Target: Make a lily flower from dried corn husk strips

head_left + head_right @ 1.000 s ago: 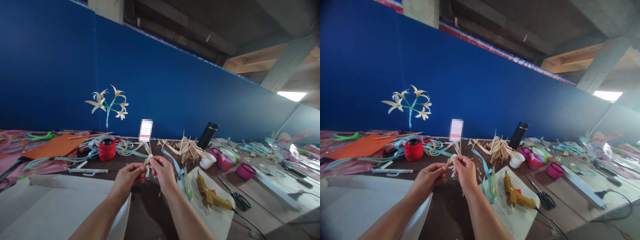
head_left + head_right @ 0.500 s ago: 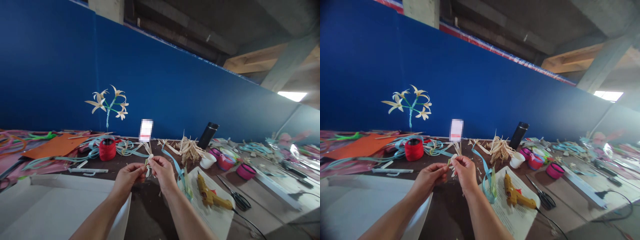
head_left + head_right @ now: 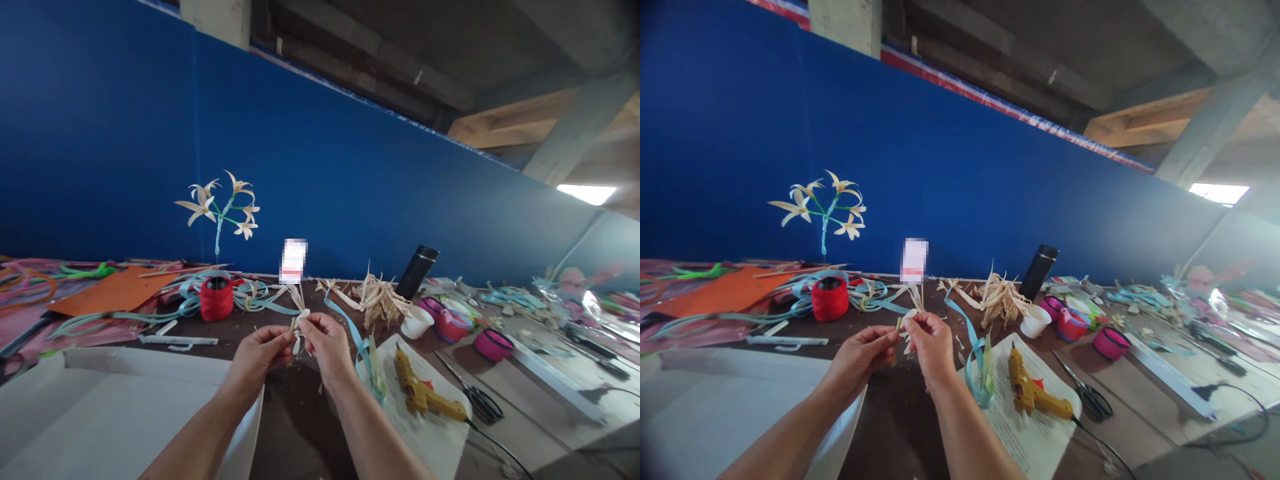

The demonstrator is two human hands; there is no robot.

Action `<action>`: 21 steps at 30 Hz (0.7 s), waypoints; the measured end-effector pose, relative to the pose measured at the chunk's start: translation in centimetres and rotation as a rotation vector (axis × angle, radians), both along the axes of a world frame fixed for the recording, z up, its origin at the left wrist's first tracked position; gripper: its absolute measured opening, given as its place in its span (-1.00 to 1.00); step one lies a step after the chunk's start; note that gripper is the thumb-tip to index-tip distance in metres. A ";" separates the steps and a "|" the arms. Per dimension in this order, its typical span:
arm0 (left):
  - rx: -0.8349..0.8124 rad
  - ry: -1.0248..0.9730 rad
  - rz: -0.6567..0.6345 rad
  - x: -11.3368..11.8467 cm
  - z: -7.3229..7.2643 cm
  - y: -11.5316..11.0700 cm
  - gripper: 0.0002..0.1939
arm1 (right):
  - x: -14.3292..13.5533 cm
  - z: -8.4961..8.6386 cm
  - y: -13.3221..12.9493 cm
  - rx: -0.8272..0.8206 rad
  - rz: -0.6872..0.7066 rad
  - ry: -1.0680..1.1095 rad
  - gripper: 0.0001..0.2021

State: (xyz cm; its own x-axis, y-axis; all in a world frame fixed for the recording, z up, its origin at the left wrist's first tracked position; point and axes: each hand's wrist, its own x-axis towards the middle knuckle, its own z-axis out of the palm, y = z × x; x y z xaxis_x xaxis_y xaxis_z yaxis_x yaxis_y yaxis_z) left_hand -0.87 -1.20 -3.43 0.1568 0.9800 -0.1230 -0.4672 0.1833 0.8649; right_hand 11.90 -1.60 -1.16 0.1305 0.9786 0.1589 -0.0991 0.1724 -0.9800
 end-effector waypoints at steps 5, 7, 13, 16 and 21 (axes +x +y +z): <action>-0.020 0.003 0.024 0.1 0.5 -0.2 -0.66 | -0.1 0.0 0.0 -0.005 -0.009 0.005 -0.80; -0.020 -0.001 0.022 0.1 0.6 -0.3 -0.65 | 0.0 0.0 0.0 -0.008 -0.013 0.002 -0.79; 0.013 0.021 0.011 0.0 0.2 -0.1 -0.68 | 0.1 -0.1 0.2 0.001 -0.004 -0.006 -0.77; 0.024 0.035 0.005 -0.1 0.1 -0.1 -0.69 | 0.1 -0.1 0.2 -0.016 0.000 0.000 -0.77; 0.055 0.056 -0.001 -0.1 0.2 0.0 -0.70 | 0.1 -0.1 0.1 -0.026 0.016 0.003 -0.78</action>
